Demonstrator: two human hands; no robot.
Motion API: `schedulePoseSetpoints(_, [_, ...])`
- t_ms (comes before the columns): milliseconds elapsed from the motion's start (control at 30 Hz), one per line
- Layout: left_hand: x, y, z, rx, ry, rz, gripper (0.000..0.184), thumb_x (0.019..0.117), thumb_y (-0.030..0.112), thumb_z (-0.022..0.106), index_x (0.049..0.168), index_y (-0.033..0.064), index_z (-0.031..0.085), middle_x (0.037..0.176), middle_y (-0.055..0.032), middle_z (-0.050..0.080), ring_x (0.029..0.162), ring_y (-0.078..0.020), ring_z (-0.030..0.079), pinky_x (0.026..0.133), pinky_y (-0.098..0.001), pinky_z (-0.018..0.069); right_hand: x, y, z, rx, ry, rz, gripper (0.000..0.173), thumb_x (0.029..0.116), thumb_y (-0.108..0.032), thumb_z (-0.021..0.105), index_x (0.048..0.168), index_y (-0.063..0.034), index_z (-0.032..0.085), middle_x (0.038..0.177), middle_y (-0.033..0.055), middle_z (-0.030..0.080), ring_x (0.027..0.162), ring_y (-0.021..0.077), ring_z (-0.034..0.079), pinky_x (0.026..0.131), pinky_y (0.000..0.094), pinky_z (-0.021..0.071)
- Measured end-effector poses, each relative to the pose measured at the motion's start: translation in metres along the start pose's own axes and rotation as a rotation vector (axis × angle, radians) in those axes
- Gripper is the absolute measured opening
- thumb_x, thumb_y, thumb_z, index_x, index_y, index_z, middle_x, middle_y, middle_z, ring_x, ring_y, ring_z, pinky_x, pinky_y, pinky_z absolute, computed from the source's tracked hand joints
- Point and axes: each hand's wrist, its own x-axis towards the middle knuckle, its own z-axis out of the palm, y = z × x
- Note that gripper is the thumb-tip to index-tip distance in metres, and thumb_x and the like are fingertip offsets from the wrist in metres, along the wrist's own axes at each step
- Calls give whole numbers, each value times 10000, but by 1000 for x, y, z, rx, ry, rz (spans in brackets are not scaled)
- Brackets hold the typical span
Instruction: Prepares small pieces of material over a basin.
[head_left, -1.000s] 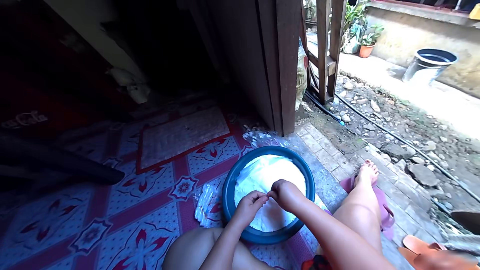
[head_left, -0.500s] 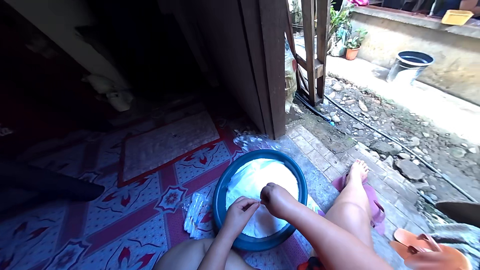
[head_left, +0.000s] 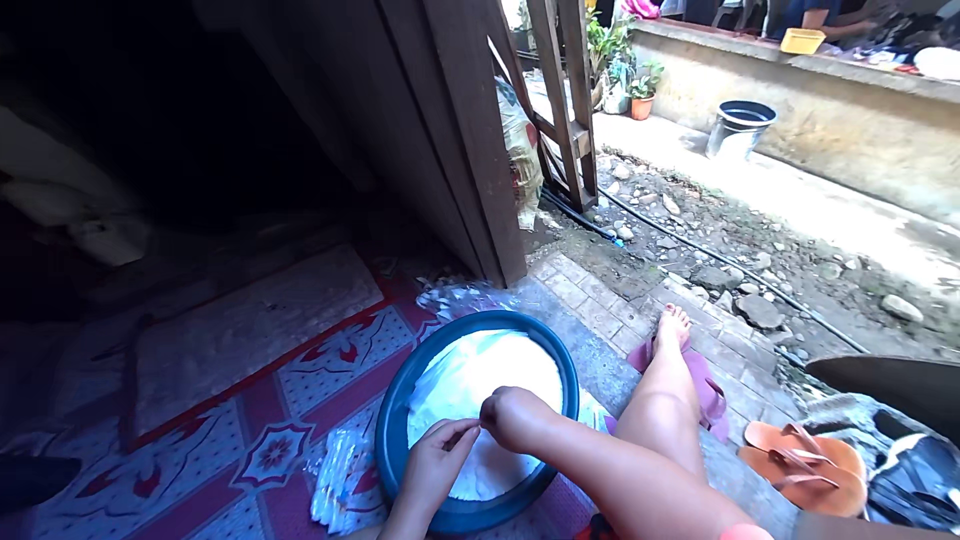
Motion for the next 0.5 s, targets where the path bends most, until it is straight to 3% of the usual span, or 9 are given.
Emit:
schedulePoseSetpoints(100, [0,1,-1,29,8,4,118,884,156,730,960,99,800,941,-20,740,818,-97,704,777,-263,602,1,0,2,49,6,-12,325,1002,-136,629,1289,14,665,1209,233,681,1156,355,661,1036,513,507])
schedulePoseSetpoints(267, [0,-6,0,34,29,6,119,872,210,743,920,120,804,910,7,742,802,-76,702,758,-247,598,2,1,2,-2,-1,-63,217,1014,-68,568,1119,17,738,1111,219,714,1115,354,675,998,525,516])
schedulePoseSetpoints(500, [0,-7,-2,47,-46,-67,120,892,196,750,972,128,806,954,2,752,827,-92,712,791,-274,602,2,1,2,-41,15,-80,209,1010,-52,558,1088,33,732,1089,216,711,1100,351,677,984,508,525])
